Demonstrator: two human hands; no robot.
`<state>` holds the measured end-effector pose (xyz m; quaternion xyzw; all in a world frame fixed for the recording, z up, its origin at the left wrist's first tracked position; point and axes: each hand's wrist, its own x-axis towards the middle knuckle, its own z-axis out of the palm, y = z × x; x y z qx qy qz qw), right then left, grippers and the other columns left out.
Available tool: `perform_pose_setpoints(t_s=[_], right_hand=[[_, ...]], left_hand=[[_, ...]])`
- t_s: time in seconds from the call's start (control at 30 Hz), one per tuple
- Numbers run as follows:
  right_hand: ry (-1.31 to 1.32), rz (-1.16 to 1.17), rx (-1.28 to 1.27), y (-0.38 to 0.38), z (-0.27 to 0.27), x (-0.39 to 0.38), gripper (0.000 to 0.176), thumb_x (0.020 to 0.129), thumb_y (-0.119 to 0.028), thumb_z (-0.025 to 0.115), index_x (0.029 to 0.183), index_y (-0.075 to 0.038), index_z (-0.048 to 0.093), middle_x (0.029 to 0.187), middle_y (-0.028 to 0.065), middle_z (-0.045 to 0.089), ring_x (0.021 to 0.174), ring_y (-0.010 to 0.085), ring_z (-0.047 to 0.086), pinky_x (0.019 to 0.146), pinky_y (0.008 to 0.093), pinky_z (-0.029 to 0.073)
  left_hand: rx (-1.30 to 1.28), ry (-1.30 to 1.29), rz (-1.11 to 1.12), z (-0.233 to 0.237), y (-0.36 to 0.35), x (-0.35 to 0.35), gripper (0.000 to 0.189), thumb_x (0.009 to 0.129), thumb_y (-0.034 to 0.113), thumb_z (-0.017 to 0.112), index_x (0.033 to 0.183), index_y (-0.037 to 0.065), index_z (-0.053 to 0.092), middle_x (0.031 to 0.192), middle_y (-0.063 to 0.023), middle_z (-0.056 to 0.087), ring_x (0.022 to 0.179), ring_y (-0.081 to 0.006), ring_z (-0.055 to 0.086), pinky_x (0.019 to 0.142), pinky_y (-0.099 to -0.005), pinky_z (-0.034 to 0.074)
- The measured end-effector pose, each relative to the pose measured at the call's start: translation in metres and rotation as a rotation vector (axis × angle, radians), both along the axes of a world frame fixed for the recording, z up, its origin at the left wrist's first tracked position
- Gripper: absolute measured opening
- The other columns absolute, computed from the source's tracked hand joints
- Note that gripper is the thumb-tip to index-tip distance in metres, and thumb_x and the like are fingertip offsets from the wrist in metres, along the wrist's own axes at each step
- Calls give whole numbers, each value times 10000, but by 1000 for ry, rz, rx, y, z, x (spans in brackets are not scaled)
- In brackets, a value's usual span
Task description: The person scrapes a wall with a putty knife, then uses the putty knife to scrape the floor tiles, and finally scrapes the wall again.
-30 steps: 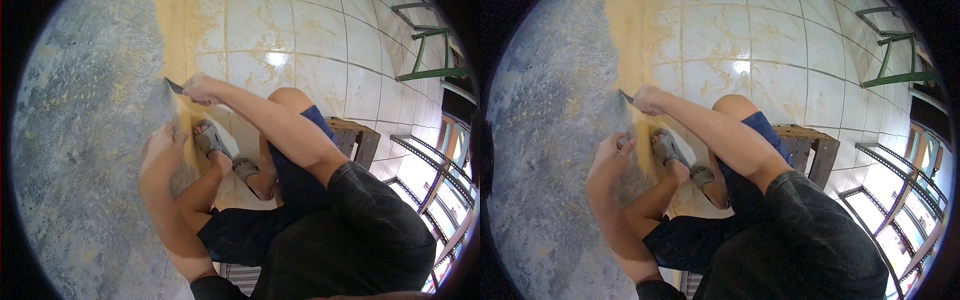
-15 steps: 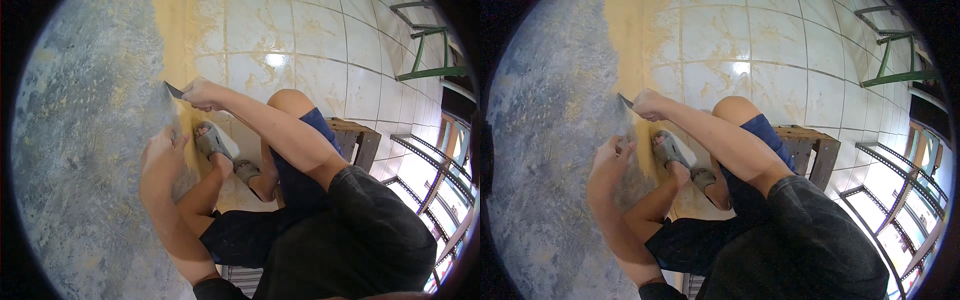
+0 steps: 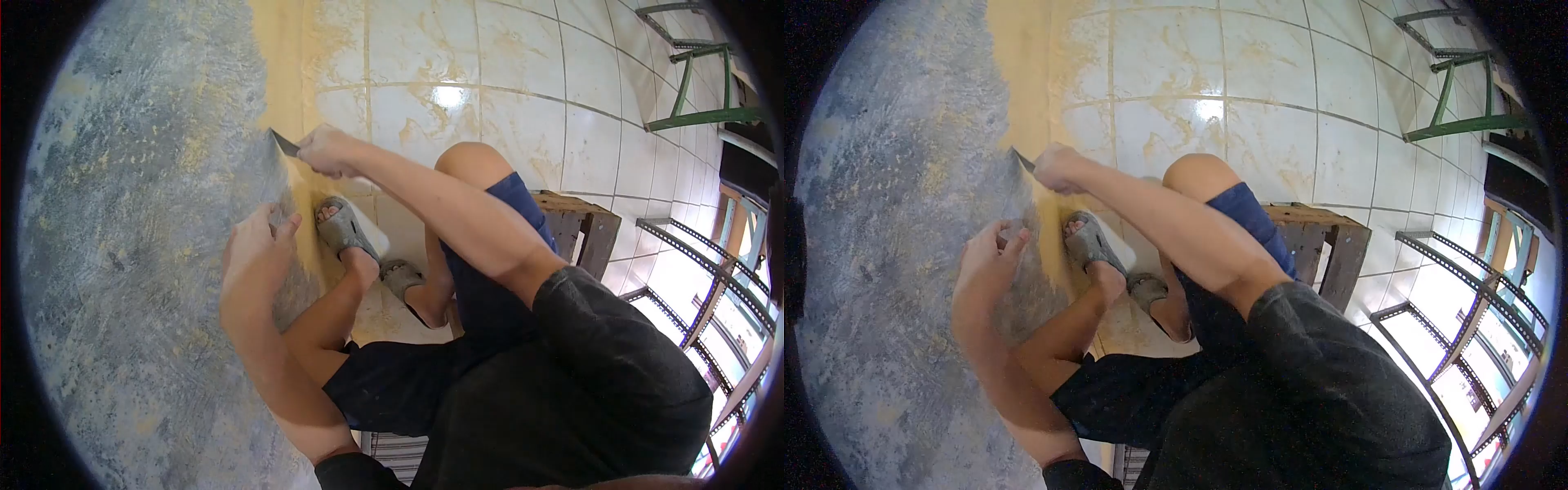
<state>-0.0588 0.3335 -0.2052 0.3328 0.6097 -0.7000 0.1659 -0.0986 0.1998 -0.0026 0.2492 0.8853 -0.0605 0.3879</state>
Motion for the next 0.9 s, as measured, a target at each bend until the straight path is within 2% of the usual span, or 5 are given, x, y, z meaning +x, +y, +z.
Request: perform_pose_setpoints(t_s=[0.4,0.53,0.73,0.8,0.9], right_hand=[[-56,40,4,3,-6,-6,204,893,-155,533,803,-27,664,615,67,524,457,166,463,396,352,330],[-68,121,93,13,20,0,237,813,-74,517,731,83,674,673,232,652,515,320,620,458,422,477],[-71,113,128,15,20,-5,236,805,-86,504,821,37,705,630,201,627,485,282,607,436,411,463],[-59,122,119,16,32,3,352,897,-192,516,1123,-93,768,593,62,532,447,158,474,389,335,379],[-4,13,8,2,58,18,334,902,-194,517,1084,-69,767,594,61,529,453,155,477,391,333,375]], left_hand=[[109,129,-64,-5,-16,-4,481,955,363,668,1270,1,631,976,-211,701,896,-327,686,809,-421,528],[12,73,-29,2,-8,0,520,963,420,603,1290,16,621,1190,-238,677,1155,-398,620,978,-472,476],[-16,49,-17,5,-7,1,528,970,442,583,1289,24,624,1161,-229,686,1144,-392,625,987,-473,475],[-9,43,6,4,-8,-2,524,970,442,583,1287,26,626,1150,-225,689,1136,-392,628,983,-474,477],[49,156,-93,-4,-20,0,515,966,435,595,1277,26,633,1131,-220,696,1115,-390,638,962,-473,483]])
